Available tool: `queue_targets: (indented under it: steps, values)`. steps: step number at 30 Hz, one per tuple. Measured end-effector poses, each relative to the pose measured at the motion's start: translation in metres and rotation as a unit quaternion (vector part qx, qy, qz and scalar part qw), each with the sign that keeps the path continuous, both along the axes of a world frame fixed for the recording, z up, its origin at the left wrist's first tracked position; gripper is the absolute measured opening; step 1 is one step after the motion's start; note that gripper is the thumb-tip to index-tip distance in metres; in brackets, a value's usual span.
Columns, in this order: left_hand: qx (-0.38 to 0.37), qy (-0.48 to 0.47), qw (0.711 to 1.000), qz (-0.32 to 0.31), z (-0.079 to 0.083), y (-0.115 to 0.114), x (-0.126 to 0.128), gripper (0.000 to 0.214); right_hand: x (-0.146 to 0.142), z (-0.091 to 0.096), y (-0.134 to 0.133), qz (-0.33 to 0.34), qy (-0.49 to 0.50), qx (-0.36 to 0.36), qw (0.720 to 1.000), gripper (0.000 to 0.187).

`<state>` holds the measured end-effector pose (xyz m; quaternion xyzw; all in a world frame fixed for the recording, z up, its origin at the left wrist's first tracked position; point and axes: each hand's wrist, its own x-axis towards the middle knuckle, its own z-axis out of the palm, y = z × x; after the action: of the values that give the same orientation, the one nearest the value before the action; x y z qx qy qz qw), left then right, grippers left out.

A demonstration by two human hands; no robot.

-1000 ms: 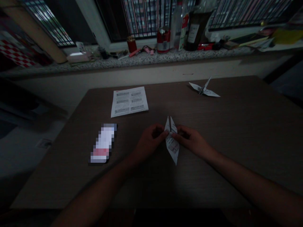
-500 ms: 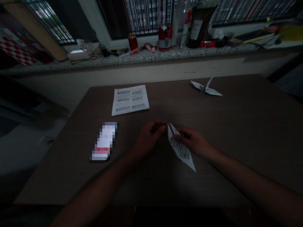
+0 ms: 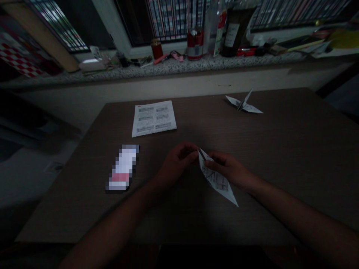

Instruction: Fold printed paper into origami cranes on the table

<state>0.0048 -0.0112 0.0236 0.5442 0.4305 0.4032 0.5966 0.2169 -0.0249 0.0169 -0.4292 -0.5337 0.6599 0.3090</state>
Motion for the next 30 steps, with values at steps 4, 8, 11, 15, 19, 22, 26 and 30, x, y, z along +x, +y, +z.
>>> queue_targets:
  steps: [4, 8, 11, 15, 19, 22, 26, 30]
  values:
    - [-0.040, -0.056, 0.997, -0.018, -0.003, -0.001, 0.002, 0.021, 0.000, -0.003, -0.001, 0.002, 0.030, -0.033, 0.999, 0.037]
    - [-0.067, -0.106, 0.992, -0.028, -0.003, -0.002, 0.005, 0.022, -0.001, -0.004, -0.002, -0.007, 0.064, -0.090, 0.994, 0.038]
    - [-0.074, -0.107, 0.991, -0.025, -0.002, -0.002, 0.005, 0.023, -0.002, -0.004, -0.002, -0.019, 0.071, -0.112, 0.991, 0.040]
    - [-0.020, -0.042, 0.999, -0.026, 0.001, 0.000, 0.001, 0.020, 0.000, -0.006, -0.002, -0.009, 0.065, -0.109, 0.992, 0.039]
    - [0.046, 0.024, 0.998, -0.046, 0.005, 0.001, -0.003, 0.021, 0.000, -0.005, 0.000, 0.006, 0.063, -0.109, 0.992, 0.038]
    - [0.074, 0.045, 0.995, -0.054, 0.008, 0.000, -0.004, 0.022, 0.000, -0.003, 0.000, 0.009, 0.061, -0.104, 0.993, 0.039]
    - [0.100, 0.097, 0.988, -0.062, 0.013, -0.001, -0.005, 0.015, 0.001, -0.001, 0.001, 0.012, 0.046, -0.095, 0.994, 0.040]
    - [0.127, 0.129, 0.981, -0.073, 0.017, -0.001, -0.008, 0.011, 0.002, 0.000, 0.002, 0.021, 0.023, -0.065, 0.997, 0.041]
